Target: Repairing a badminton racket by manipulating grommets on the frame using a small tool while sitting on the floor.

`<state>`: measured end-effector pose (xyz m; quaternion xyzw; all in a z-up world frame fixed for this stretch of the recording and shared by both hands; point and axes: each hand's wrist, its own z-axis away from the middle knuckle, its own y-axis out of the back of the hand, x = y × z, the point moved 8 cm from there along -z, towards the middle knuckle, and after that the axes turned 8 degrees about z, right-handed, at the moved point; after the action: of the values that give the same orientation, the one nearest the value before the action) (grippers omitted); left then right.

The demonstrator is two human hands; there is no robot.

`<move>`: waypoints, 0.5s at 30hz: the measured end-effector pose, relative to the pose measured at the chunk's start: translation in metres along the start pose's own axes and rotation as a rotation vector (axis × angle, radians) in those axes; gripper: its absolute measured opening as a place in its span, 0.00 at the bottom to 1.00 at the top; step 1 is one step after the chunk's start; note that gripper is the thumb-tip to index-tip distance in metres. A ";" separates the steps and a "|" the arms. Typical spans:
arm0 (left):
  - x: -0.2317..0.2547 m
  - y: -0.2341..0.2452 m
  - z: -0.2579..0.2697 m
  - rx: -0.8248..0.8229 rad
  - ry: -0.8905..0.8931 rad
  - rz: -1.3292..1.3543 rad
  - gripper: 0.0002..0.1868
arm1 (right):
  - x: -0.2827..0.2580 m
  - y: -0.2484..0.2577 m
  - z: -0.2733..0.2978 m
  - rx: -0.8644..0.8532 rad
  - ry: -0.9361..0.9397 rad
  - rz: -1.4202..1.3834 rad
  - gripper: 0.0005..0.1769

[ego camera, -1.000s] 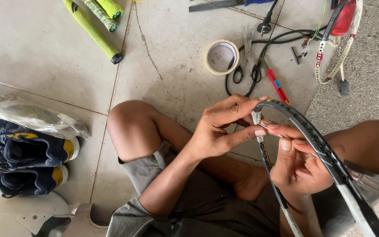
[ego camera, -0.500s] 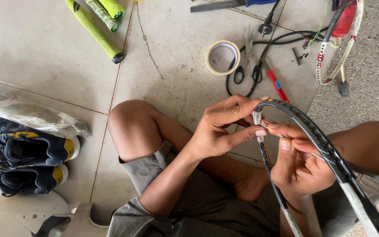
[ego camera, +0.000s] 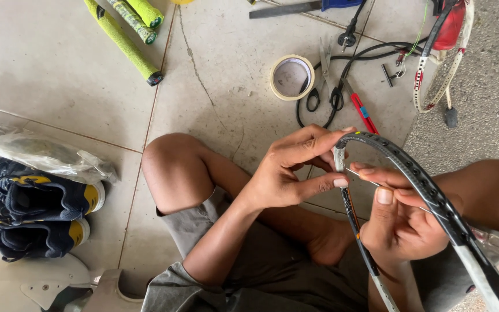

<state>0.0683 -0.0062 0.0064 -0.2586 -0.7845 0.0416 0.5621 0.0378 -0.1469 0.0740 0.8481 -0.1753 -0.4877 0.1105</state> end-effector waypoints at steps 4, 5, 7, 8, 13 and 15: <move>0.003 0.000 -0.002 0.009 0.018 -0.007 0.34 | 0.001 0.000 0.002 0.005 -0.008 -0.013 0.10; 0.002 0.000 -0.002 0.013 0.022 -0.007 0.33 | -0.001 -0.002 0.001 -0.002 -0.005 0.003 0.10; 0.003 0.000 -0.002 0.018 0.028 -0.008 0.33 | -0.003 -0.003 0.001 -0.010 -0.004 0.019 0.09; 0.003 0.000 -0.002 0.018 0.037 -0.007 0.33 | -0.001 -0.003 0.002 -0.015 -0.008 0.030 0.09; 0.004 0.000 -0.003 0.020 0.024 -0.006 0.32 | -0.001 -0.003 0.003 -0.007 -0.040 0.048 0.08; 0.004 0.000 -0.003 0.017 0.049 0.000 0.32 | 0.001 -0.002 0.005 -0.019 -0.037 0.049 0.07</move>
<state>0.0704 -0.0052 0.0105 -0.2547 -0.7702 0.0421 0.5831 0.0342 -0.1451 0.0699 0.8334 -0.1935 -0.5019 0.1273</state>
